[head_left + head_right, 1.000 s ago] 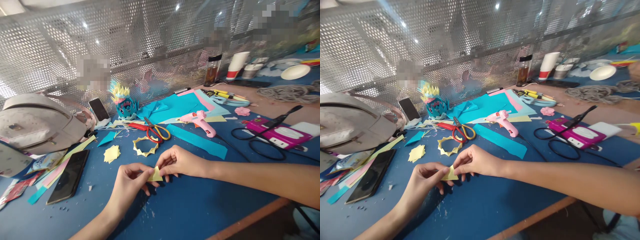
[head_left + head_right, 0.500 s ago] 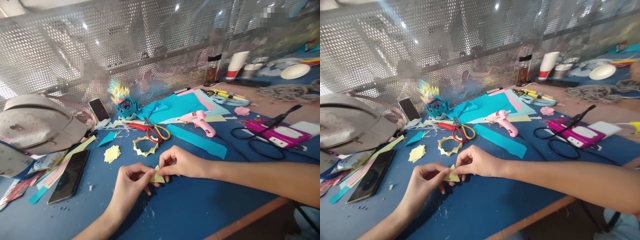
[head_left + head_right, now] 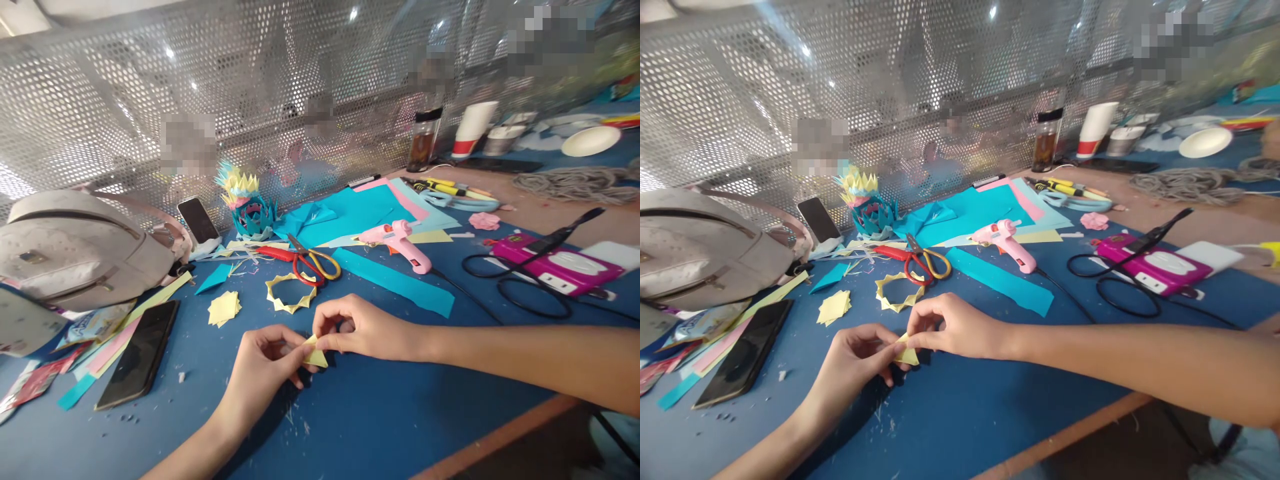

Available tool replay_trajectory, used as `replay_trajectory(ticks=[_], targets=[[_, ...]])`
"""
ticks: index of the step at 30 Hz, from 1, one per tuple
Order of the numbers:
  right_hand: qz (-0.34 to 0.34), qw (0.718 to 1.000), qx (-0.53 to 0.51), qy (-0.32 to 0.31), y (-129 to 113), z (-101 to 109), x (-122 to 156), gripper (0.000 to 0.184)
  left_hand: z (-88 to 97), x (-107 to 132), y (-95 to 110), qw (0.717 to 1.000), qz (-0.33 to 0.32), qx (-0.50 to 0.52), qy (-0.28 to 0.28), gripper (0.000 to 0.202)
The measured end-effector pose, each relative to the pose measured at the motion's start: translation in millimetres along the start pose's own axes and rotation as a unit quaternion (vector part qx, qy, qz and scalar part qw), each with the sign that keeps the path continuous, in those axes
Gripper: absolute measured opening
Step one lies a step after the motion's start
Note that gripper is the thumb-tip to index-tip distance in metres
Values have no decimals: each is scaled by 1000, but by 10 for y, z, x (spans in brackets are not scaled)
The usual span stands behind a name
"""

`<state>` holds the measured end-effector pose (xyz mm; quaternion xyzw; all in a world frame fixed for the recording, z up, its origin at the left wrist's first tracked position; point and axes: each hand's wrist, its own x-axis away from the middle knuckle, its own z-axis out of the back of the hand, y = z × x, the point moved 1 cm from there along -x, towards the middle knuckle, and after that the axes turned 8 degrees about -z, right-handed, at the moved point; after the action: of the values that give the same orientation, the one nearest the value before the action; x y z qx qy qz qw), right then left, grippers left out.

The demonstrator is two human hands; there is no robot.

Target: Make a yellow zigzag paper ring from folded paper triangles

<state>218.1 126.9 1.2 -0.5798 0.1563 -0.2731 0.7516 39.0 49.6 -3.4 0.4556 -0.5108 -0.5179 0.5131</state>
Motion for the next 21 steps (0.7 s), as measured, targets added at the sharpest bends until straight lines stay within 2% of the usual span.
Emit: replay_trajectory(ticks=[13,18,21], targets=[[26,996,86,13,-59,-11,33,16,-46,0,-42,1000,6,-7,-11,28],[67,991,114,15,-50,-42,44,19,-65,-11,-24,999,15,-28,-34,27],[63,993,99,29,-41,-45,42,23,-64,-8,-10,999,15,-22,-34,29]])
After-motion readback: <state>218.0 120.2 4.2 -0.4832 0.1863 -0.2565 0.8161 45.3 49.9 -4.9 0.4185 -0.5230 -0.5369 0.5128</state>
